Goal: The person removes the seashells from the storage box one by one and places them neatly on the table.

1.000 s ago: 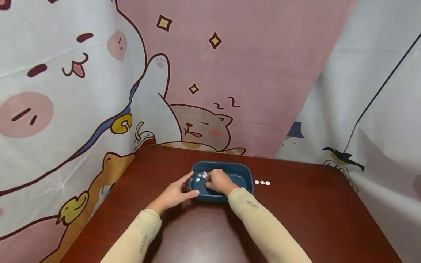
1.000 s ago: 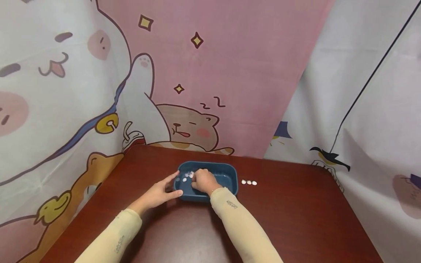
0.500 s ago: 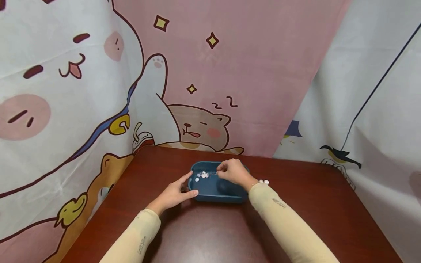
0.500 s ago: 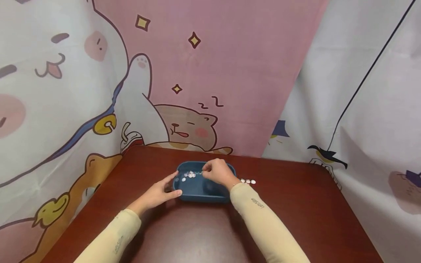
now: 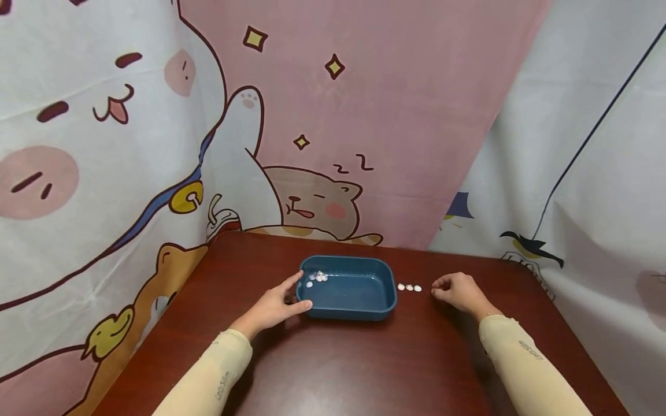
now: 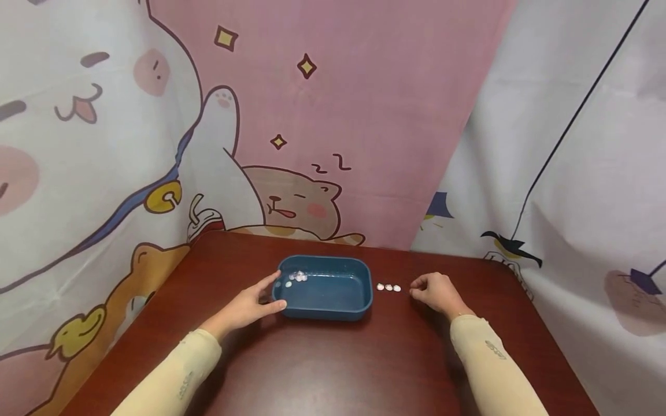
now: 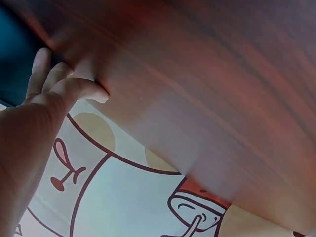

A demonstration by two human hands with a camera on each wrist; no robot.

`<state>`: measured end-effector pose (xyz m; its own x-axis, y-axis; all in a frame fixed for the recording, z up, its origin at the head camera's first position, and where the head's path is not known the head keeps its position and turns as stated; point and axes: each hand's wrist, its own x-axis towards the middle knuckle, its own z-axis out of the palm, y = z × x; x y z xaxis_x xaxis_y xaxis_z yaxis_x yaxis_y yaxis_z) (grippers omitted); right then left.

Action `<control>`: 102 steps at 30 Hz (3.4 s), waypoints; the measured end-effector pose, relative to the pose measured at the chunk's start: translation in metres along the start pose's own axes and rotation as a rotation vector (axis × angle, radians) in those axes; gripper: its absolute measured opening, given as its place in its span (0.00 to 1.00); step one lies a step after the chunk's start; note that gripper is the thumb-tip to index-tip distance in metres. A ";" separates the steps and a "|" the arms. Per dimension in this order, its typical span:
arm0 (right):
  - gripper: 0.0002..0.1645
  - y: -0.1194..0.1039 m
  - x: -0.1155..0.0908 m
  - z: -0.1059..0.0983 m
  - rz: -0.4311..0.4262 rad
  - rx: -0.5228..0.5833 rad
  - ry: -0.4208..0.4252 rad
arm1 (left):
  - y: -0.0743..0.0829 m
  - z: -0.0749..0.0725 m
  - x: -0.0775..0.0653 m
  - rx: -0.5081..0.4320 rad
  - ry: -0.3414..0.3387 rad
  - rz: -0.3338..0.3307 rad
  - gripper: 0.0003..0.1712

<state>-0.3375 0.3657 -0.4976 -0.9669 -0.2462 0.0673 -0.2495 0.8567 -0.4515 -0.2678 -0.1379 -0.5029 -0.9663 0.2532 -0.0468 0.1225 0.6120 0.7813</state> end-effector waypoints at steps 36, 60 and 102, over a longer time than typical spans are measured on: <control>0.20 0.001 0.012 0.023 0.088 0.118 -0.038 | 0.002 0.002 -0.003 0.000 0.009 -0.019 0.54; 0.31 -0.216 0.073 0.111 -0.171 0.117 -0.150 | 0.003 0.002 0.000 0.004 0.007 -0.024 0.54; 0.11 -0.222 0.071 0.129 -0.227 0.009 -0.095 | 0.000 0.001 -0.001 -0.051 -0.001 -0.025 0.53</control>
<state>-0.3438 0.0999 -0.5077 -0.8765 -0.4739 0.0843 -0.4591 0.7705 -0.4423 -0.2668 -0.1374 -0.5039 -0.9686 0.2391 -0.0678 0.0863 0.5794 0.8104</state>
